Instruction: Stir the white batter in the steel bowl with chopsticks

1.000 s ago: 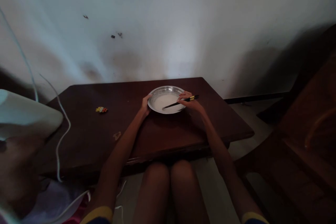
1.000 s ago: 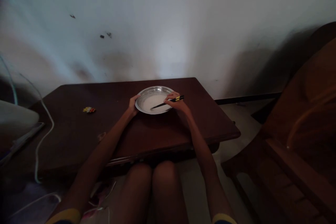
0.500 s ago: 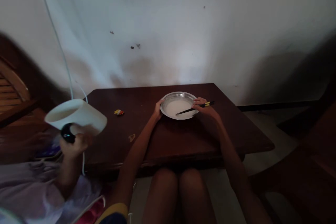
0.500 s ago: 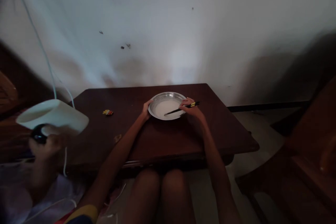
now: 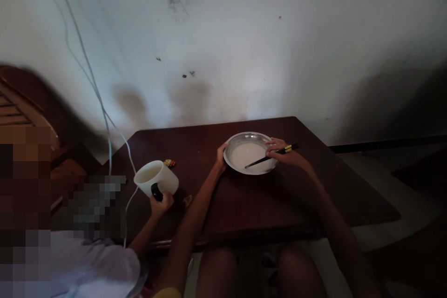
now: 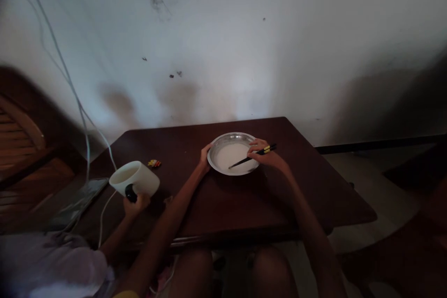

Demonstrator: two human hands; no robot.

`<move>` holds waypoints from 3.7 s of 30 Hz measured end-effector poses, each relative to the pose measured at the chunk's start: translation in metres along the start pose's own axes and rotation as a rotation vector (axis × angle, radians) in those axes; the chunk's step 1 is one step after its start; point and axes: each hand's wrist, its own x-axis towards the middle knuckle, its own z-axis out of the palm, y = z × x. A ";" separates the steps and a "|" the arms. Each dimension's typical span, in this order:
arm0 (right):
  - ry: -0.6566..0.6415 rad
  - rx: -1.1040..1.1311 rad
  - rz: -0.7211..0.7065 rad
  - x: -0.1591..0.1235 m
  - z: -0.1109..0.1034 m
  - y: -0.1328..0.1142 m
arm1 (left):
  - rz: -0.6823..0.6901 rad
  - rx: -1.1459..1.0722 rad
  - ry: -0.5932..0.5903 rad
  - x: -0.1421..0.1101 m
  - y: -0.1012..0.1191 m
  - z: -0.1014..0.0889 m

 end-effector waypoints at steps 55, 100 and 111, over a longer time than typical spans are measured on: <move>0.019 -0.015 0.106 0.012 -0.025 0.011 | -0.019 -0.074 -0.013 0.006 -0.010 0.000; -0.108 0.018 0.028 0.009 -0.026 -0.009 | 0.030 -0.060 -0.013 0.016 -0.017 -0.004; -0.235 0.068 0.074 0.006 -0.037 -0.010 | 0.028 -0.028 0.002 0.014 -0.015 -0.002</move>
